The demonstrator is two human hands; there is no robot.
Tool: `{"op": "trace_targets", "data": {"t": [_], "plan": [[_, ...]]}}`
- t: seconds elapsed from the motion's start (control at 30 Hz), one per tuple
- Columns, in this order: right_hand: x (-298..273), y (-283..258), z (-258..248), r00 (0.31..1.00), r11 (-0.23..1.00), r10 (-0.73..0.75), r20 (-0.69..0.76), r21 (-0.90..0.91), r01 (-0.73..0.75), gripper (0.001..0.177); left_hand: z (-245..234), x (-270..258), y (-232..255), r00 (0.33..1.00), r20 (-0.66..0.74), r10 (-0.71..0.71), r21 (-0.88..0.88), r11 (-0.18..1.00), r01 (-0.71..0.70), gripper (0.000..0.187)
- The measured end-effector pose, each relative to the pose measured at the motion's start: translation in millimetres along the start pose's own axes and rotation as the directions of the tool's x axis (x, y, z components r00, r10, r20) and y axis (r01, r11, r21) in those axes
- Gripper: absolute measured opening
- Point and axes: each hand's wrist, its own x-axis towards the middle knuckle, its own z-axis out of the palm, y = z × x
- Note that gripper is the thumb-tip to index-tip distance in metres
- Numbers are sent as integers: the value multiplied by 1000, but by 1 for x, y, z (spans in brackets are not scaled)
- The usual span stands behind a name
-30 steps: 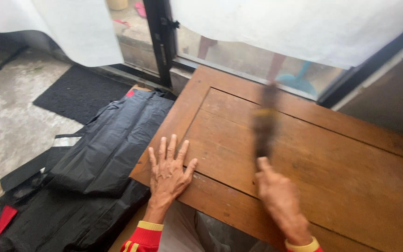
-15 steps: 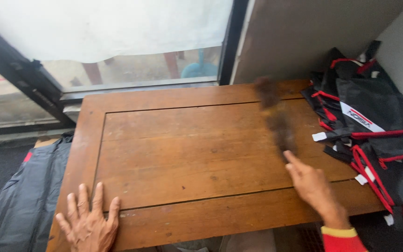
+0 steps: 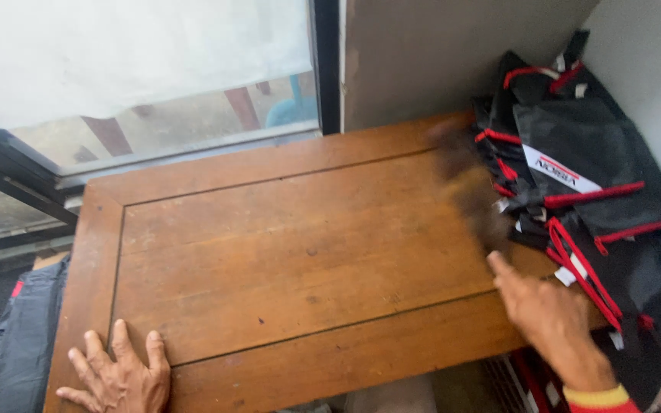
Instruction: The person cleans a black bag by brushing it with a feather duster and smoothing it with their hands on a wooden bench.
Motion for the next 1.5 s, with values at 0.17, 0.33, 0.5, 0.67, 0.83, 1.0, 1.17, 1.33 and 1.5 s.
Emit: {"op": "trace_targets", "data": {"t": [0.17,0.33,0.5,0.67,0.83,1.0,1.17,1.33,1.5], "plan": [[-35,-29,30,976,979,-204,-83,-45,201,58,2,2,-9,995,89,38,-43,998,-34,60],[-125,-96,18,662,641,-749,-24,228,733,68,-7,8,3,992,112,60,-68,996,-52,57],[-89,-63,10,804,821,-570,169,160,548,60,-20,14,9,991,112,80,-12,997,-79,57],[-70,-77,-7,983,980,-172,61,112,164,57,-25,17,9,985,163,48,-55,998,-40,53],[-131,-188,-42,724,786,-618,308,264,559,66,-38,25,9,955,297,25,-182,983,31,67],[-189,-260,-110,268,412,-903,335,504,759,58,-33,22,-7,967,189,174,-318,942,-107,58],[-129,-220,-138,635,746,-658,404,463,478,50,-43,27,-4,973,192,129,-389,920,-46,48],[-80,-199,-102,965,903,-181,190,420,87,53,-57,37,1,973,186,140,-422,905,-49,54],[-134,-269,-83,890,887,-456,17,90,453,63,-61,38,-1,995,67,78,-530,847,-30,60]]}}
